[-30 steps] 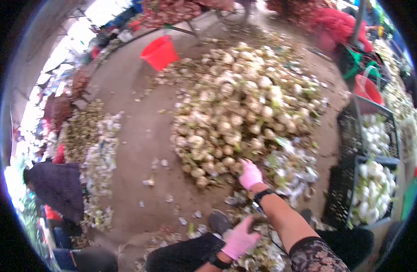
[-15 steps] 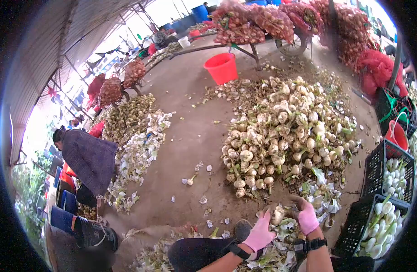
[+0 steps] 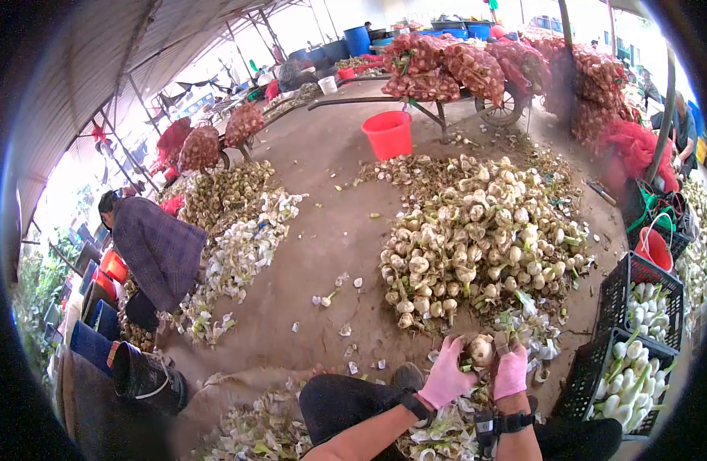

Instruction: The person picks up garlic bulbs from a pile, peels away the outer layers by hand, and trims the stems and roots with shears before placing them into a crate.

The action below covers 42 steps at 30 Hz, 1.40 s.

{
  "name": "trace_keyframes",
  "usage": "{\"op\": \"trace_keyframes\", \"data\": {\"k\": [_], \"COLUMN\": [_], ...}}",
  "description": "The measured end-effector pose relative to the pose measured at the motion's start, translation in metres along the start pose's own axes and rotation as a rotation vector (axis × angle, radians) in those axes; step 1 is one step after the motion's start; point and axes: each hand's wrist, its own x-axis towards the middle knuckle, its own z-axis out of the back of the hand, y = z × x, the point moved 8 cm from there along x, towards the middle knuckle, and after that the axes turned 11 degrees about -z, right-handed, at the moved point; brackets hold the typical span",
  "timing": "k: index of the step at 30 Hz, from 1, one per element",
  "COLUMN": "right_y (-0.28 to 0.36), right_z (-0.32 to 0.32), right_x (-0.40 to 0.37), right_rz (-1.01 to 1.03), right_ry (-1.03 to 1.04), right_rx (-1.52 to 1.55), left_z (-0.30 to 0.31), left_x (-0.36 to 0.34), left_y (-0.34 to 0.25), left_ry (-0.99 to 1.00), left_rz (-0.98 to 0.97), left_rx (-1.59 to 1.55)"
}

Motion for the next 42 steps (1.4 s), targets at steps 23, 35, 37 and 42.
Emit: {"op": "trace_keyframes", "data": {"k": [23,35,37,42], "right_y": [0.038,0.027,0.04,0.063], "right_z": [0.011,0.033,0.044,0.055], "right_x": [-0.02,-0.011,-0.006,-0.007], "right_rz": [0.161,-0.016,-0.056,0.436], "right_ry": [-0.053,0.002,-0.167,-0.354], "right_rx": [-0.398,-0.115,-0.266,-1.213], "left_z": [-0.034,-0.035,-0.036,-0.042], "left_x": [-0.008,-0.017,-0.024,-0.019], "left_y": [0.028,0.029,0.029,0.025], "left_ry": [0.158,0.073,0.074,0.169], "left_rz": [0.683,0.609,0.708,0.62], "left_rx": [-1.396,-1.248,-1.308,-1.278]}}
